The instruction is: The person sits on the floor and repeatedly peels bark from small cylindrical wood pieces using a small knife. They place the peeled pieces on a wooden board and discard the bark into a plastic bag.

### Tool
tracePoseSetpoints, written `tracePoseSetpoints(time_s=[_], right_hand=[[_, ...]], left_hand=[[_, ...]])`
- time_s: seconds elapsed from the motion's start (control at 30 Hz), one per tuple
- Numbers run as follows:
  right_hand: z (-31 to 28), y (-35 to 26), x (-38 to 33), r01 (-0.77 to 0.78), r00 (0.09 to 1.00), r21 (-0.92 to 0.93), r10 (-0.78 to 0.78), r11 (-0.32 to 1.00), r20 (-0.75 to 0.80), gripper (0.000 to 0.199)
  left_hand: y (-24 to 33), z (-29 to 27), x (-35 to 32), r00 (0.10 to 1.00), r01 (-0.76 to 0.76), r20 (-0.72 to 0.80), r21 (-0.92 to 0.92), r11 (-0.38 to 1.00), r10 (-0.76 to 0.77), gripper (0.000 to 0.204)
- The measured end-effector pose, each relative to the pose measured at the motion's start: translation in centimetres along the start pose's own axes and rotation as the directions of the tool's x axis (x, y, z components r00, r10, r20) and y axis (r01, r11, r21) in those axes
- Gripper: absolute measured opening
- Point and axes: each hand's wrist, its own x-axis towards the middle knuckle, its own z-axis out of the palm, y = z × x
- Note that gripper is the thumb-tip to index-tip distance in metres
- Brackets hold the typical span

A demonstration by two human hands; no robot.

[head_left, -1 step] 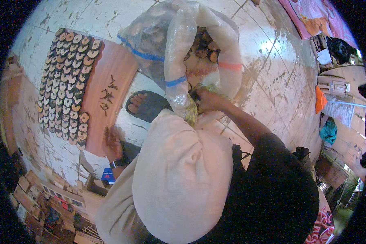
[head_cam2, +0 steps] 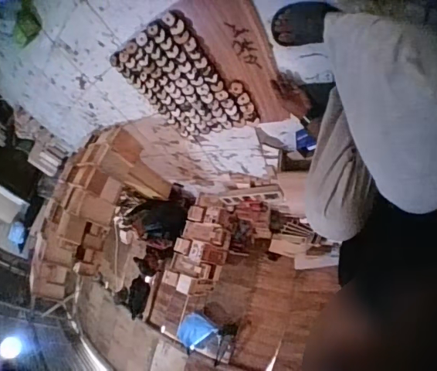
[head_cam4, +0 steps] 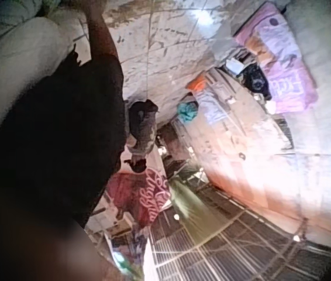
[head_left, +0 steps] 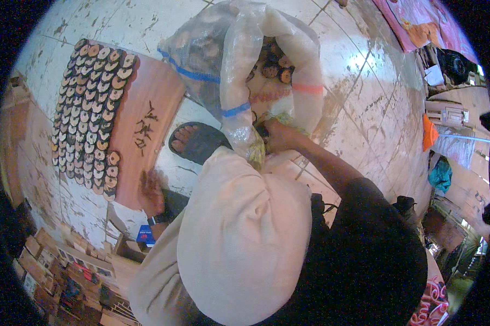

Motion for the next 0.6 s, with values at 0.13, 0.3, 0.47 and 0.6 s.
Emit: tracePoseSetpoints(time_s=[0.13,0.3,0.47,0.6], right_hand=[[2.1,1.8,-1.2,-0.067,0.991,0.153,0.083,0.986,-0.1,0.081],[0.6,5.5,-1.0,0.167,0.957,0.921,0.167,0.352,-0.238,0.063],[-4.7,-0.1,-2.0,0.347,0.931,0.938,0.113,0.015,-0.347,0.067],[-6.8,-10.9,-0.7,0.663,0.66,0.223,-0.416,0.715,-0.626,0.094]], left_hand=[[-0.3,-1.4,0.3,0.99,-0.013,0.137,-0.062,0.998,0.021,0.047],[-0.4,-2.3,0.9,0.987,-0.035,0.159,0.013,0.999,0.032,0.051],[0.7,3.8,-2.1,0.98,-0.015,0.2,0.095,0.995,-0.004,0.057],[3.0,12.4,-3.2,0.937,0.07,0.322,0.2,0.977,-0.133,0.062]])
